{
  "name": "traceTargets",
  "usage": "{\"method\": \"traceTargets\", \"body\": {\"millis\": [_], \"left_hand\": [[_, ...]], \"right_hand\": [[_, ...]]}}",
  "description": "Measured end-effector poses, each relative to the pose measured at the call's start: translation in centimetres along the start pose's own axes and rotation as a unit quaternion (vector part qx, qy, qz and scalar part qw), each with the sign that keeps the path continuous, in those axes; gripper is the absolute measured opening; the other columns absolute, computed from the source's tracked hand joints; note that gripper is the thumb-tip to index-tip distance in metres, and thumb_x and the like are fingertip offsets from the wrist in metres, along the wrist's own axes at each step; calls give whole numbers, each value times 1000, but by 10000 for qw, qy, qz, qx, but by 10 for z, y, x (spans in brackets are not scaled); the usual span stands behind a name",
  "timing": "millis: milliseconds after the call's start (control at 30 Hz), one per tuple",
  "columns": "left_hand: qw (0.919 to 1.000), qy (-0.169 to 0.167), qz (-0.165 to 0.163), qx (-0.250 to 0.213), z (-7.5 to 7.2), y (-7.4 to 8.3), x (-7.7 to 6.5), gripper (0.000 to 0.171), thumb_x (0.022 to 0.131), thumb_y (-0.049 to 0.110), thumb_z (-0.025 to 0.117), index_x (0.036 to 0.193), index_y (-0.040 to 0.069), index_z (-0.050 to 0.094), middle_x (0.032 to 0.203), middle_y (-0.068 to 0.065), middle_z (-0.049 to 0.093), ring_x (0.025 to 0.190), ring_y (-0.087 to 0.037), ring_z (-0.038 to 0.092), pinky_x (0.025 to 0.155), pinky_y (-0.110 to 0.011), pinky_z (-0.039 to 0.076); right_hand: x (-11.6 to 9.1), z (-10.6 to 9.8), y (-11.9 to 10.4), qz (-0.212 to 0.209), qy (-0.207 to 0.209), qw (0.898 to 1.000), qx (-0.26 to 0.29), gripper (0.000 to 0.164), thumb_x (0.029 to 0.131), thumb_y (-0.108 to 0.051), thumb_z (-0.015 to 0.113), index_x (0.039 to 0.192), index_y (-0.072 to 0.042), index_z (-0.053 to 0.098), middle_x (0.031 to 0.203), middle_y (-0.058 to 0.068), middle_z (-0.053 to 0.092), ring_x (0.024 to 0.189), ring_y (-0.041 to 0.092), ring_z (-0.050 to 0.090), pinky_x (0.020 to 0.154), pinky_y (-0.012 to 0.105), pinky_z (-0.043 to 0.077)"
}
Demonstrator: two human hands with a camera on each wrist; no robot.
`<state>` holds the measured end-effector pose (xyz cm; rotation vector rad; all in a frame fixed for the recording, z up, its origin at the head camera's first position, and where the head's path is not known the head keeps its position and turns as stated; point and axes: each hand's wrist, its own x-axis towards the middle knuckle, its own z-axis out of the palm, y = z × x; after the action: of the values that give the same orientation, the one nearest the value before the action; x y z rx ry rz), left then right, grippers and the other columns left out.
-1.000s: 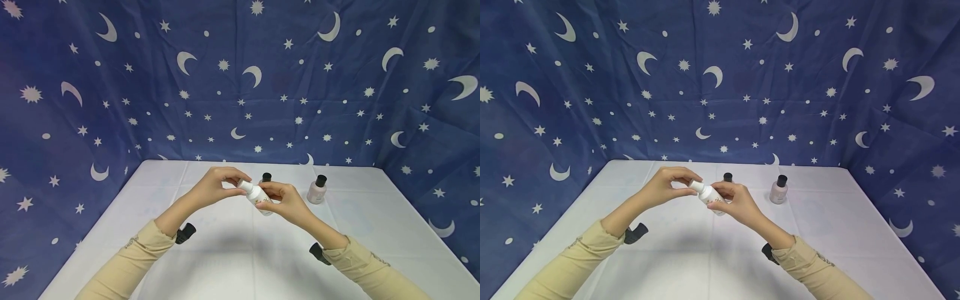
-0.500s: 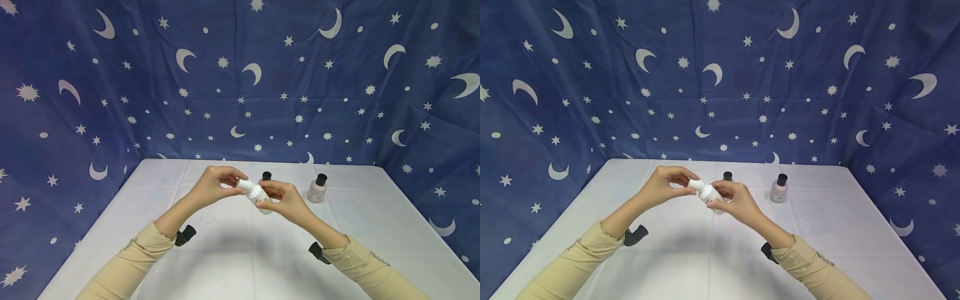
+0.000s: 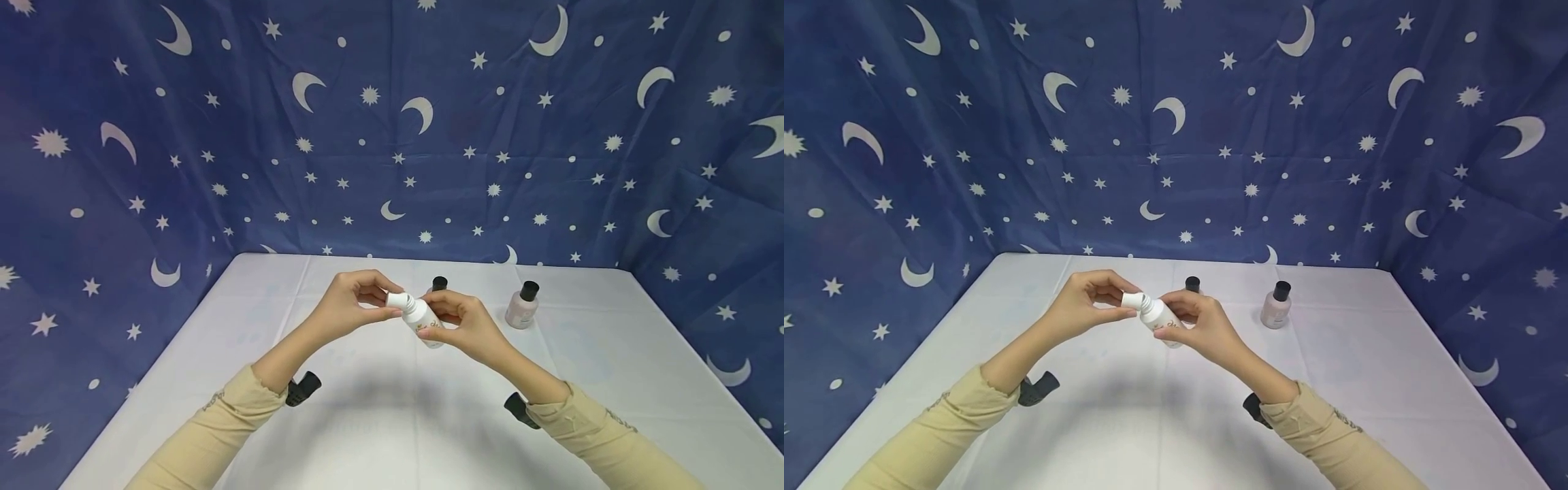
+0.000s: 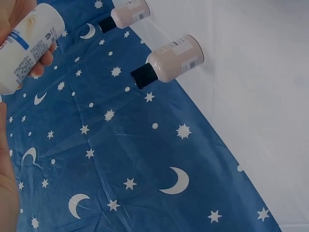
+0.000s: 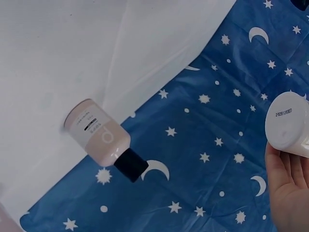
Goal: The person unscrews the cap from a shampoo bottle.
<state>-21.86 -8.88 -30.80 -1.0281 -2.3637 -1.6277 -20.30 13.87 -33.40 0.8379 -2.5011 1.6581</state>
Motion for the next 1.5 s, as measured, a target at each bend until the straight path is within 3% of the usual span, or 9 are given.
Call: {"method": "traceTargets", "body": {"millis": [400, 567, 767, 900, 1133, 1333, 1500], "left_hand": [[9986, 7, -224, -483, 5, 0, -4, 20, 75, -4, 75, 83, -1, 57, 108, -20, 65, 92, -20, 69, 82, -28, 57], [9979, 126, -342, -538, 7, -2, -6, 21, 75, -5, 75, 83, -2, 56, 104, -20, 64, 88, -12, 68, 84, -28, 57], [9989, 273, -176, -339, 7, -5, -9, 20, 75, -1, 76, 87, 0, 60, 103, -17, 67, 94, -11, 65, 87, -26, 55], [9991, 358, -154, -189, 5, -9, -12, 20, 74, 1, 78, 87, 2, 63, 102, -15, 69, 91, -10, 63, 83, -31, 53], [9984, 439, -321, -180, 0, -13, -20, 26, 72, 0, 78, 95, 2, 66, 105, -16, 69, 82, -7, 64, 79, -25, 55], [9964, 509, -619, -277, -3, -17, -27, 42, 76, 0, 75, 116, 0, 64, 105, -20, 68, 80, -4, 64, 77, -23, 57], [9952, 440, -820, -304, -4, -20, -34, 38, 77, 0, 74, 114, -3, 65, 106, -21, 67, 81, -2, 65, 76, -22, 57]], "right_hand": [[0, 3, 1, -67, -142, 9999, 11, 48, 78, -6, 76, 121, 2, 58, 114, 18, 64, 98, 25, 65, 88, 27, 55], [1, 4, 0, -125, -207, 9997, 41, 46, 77, -6, 76, 119, 1, 58, 112, 18, 64, 98, 25, 66, 88, 28, 55], [2, 5, 1, -125, -231, 9996, 113, 44, 78, -4, 75, 117, 2, 58, 107, 18, 65, 90, 18, 67, 86, 29, 56], [1, 6, 2, -97, -196, 9997, 126, 44, 77, -4, 75, 117, 2, 58, 109, 18, 65, 93, 20, 67, 87, 29, 55], [1, 6, 2, -255, -15, 9997, -41, 42, 76, -4, 76, 115, 0, 60, 113, 16, 64, 94, 24, 64, 85, 26, 55], [3, 8, 4, -140, -41, 9999, -45, 42, 75, -4, 77, 114, 0, 60, 110, 15, 65, 91, 19, 63, 83, 24, 55], [3, 11, 5, -44, -133, 9999, -73, 43, 76, -7, 77, 115, 1, 59, 109, 15, 64, 93, 21, 63, 84, 25, 54]]}}
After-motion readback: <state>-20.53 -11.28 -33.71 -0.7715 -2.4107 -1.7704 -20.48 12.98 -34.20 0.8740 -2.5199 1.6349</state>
